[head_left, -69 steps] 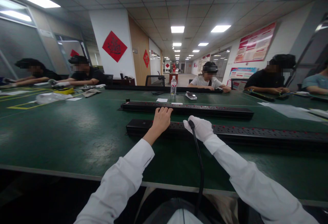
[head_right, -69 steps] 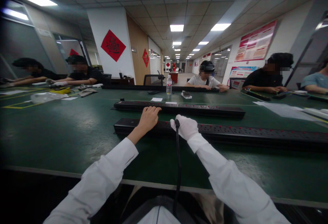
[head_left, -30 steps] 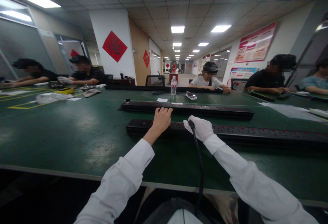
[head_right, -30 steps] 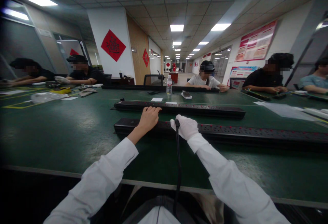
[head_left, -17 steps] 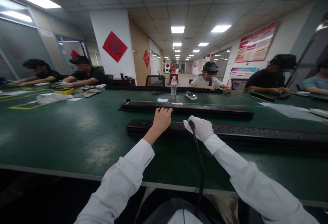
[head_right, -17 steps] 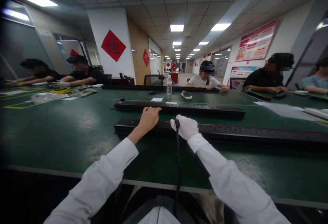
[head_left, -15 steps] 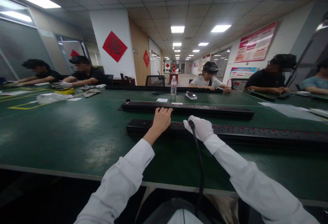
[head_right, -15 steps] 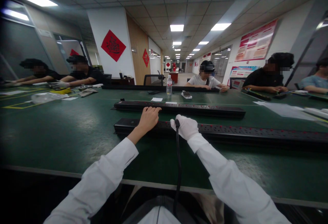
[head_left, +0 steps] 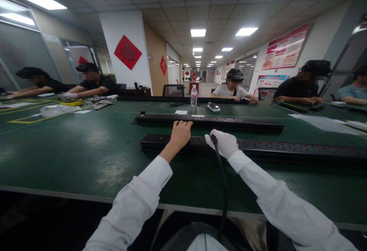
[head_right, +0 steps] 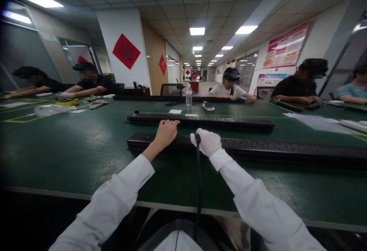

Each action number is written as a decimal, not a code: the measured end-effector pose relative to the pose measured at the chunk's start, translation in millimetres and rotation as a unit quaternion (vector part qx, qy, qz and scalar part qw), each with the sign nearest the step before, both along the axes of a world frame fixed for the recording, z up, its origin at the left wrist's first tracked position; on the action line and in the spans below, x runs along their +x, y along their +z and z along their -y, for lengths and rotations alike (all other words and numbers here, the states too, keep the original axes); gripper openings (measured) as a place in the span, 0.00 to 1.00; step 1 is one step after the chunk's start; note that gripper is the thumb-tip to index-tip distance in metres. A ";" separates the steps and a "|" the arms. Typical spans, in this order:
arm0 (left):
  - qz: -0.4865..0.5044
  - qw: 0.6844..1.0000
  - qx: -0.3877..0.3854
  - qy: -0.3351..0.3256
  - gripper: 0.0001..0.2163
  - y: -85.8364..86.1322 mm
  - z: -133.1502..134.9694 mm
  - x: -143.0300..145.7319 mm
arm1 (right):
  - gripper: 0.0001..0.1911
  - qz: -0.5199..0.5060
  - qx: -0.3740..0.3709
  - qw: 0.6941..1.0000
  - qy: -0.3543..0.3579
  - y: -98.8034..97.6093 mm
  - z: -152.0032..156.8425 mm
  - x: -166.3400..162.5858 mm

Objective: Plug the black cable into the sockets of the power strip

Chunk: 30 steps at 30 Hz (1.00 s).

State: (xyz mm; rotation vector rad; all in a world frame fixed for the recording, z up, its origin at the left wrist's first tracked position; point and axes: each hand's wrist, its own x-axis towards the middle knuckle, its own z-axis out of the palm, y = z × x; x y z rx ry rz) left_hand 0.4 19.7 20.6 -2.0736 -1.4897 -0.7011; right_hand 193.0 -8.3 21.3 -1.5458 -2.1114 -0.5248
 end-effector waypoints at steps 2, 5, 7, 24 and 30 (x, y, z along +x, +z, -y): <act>-0.001 1.000 -0.001 0.001 0.15 -0.3 -0.3 0.0 | 0.22 0.000 -0.007 1.000 0.003 0.3 0.1 0.0; -0.002 1.000 0.003 0.002 0.15 -0.9 -0.7 0.1 | 0.22 0.003 -0.009 1.000 -0.001 0.5 0.1 0.0; -0.003 1.000 0.003 0.001 0.15 -1.0 -0.7 0.0 | 0.22 0.003 -0.007 1.000 -0.003 0.5 0.3 -0.3; 0.000 1.000 -0.005 0.002 0.14 1.1 1.0 0.6 | 0.21 0.006 -0.006 1.000 -0.005 1.9 1.8 -0.8; 0.000 1.000 -0.013 0.001 0.14 1.7 1.5 0.5 | 0.21 0.008 -0.014 1.000 -0.002 2.3 2.1 -1.0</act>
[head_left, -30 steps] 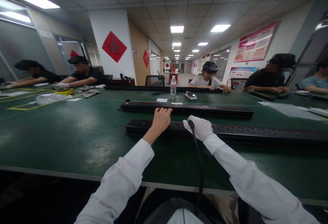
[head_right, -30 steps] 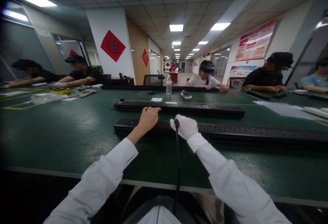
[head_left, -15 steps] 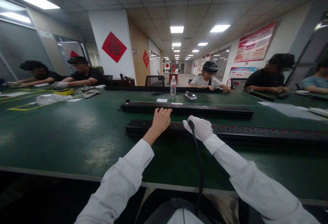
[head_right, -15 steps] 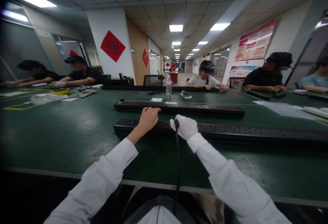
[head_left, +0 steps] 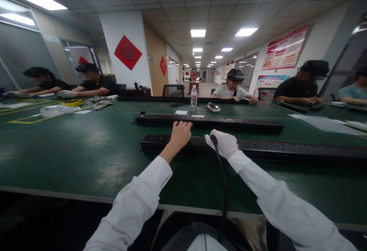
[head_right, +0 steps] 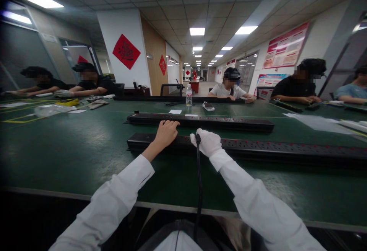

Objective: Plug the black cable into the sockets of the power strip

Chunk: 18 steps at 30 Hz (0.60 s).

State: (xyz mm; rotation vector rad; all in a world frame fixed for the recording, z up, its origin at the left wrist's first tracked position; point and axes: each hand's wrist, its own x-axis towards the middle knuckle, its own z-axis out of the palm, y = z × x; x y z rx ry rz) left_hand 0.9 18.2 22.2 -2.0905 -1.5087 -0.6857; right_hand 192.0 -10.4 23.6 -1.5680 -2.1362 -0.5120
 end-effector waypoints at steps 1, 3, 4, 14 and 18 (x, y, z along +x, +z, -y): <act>0.001 1.000 -0.001 0.000 0.14 0.1 0.1 0.0 | 0.21 -0.001 -0.003 1.000 -0.002 0.4 0.2 -0.1; 0.002 1.000 -0.003 -0.001 0.14 0.2 0.1 -0.1 | 0.21 -0.002 -0.007 1.000 -0.004 1.1 0.7 -0.3; 0.002 1.000 -0.003 -0.002 0.14 0.2 0.1 -0.2 | 0.21 -0.003 -0.008 1.000 -0.003 1.4 1.0 -0.4; 0.001 1.000 -0.008 -0.004 0.13 0.4 -0.1 -0.1 | 0.21 -0.004 -0.010 1.000 -0.004 2.4 2.5 -1.0; 0.002 1.000 -0.012 -0.007 0.13 0.4 -0.7 -0.5 | 0.21 -0.006 -0.007 1.000 0.001 1.5 1.3 -0.4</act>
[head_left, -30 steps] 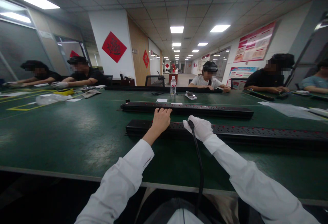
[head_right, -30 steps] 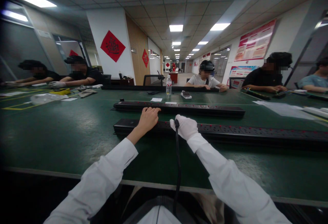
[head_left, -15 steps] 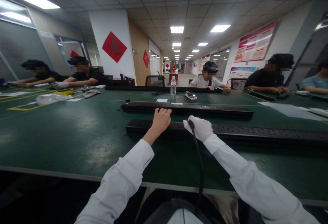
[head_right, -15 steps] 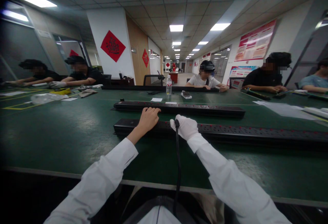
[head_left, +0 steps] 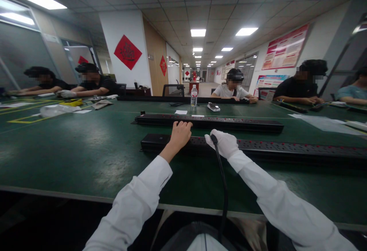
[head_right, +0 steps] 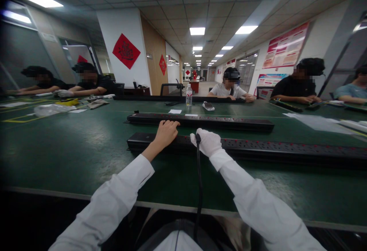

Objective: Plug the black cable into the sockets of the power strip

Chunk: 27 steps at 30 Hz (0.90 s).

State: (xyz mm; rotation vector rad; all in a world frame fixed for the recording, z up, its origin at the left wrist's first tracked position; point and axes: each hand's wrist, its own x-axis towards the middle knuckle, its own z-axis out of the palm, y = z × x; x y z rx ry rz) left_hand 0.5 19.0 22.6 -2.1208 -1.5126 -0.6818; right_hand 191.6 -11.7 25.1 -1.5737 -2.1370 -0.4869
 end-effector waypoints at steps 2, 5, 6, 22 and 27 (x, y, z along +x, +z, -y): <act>0.000 1.000 -0.002 0.000 0.13 0.1 -0.1 0.0 | 0.21 0.001 0.004 1.000 -0.001 -0.4 -0.6 0.1; -0.002 1.000 -0.005 0.005 0.13 0.6 0.2 0.5 | 0.21 0.001 0.010 1.000 -0.007 -1.0 -1.0 -0.1; -0.002 1.000 -0.007 0.008 0.13 0.8 0.4 0.7 | 0.21 0.001 0.011 1.000 -0.009 -1.0 -1.0 -0.3; 0.001 1.000 -0.009 -0.001 0.13 -1.1 -2.8 -1.1 | 0.21 -0.002 0.012 1.000 -0.006 -1.6 -0.9 -0.4; 0.007 1.000 0.013 0.005 0.14 -0.8 0.0 0.2 | 0.21 -0.002 0.022 1.000 -0.002 -2.4 -1.2 0.2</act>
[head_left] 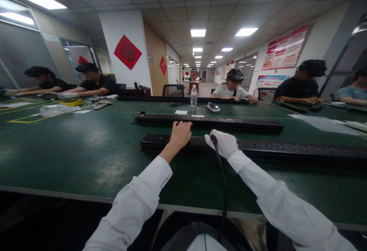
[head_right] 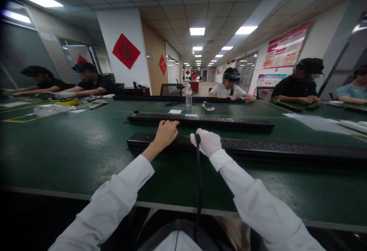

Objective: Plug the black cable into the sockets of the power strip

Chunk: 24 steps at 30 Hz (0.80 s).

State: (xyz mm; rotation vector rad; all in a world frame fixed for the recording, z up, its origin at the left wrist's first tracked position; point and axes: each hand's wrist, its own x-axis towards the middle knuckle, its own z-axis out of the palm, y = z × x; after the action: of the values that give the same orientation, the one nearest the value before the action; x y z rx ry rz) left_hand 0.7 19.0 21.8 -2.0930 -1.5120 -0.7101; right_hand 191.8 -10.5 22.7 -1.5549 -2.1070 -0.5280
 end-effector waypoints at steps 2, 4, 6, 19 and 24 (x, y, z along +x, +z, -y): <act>0.003 1.000 0.005 -0.003 0.14 0.0 0.5 0.0 | 0.21 -0.001 0.002 1.000 0.003 0.0 0.0 0.2; 0.004 1.000 0.006 -0.003 0.14 0.0 0.5 -0.2 | 0.21 0.001 0.001 1.000 0.006 0.5 0.1 0.4; 0.002 1.000 0.007 -0.001 0.14 -0.1 0.1 -0.3 | 0.21 0.003 -0.001 1.000 0.008 1.0 0.1 0.4; 0.001 1.000 0.010 0.005 0.16 -0.2 1.3 -0.5 | 0.24 0.021 0.037 0.999 0.012 3.5 1.6 1.0; 0.001 1.000 0.007 0.003 0.15 -0.4 1.5 0.1 | 0.25 0.036 0.071 0.997 0.018 4.2 1.6 0.7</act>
State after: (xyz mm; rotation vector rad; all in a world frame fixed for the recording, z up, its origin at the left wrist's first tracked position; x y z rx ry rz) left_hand 0.8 17.4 21.4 -2.0761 -1.5097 -0.7182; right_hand 192.5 -12.1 26.9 -1.4353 -2.0971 -0.7128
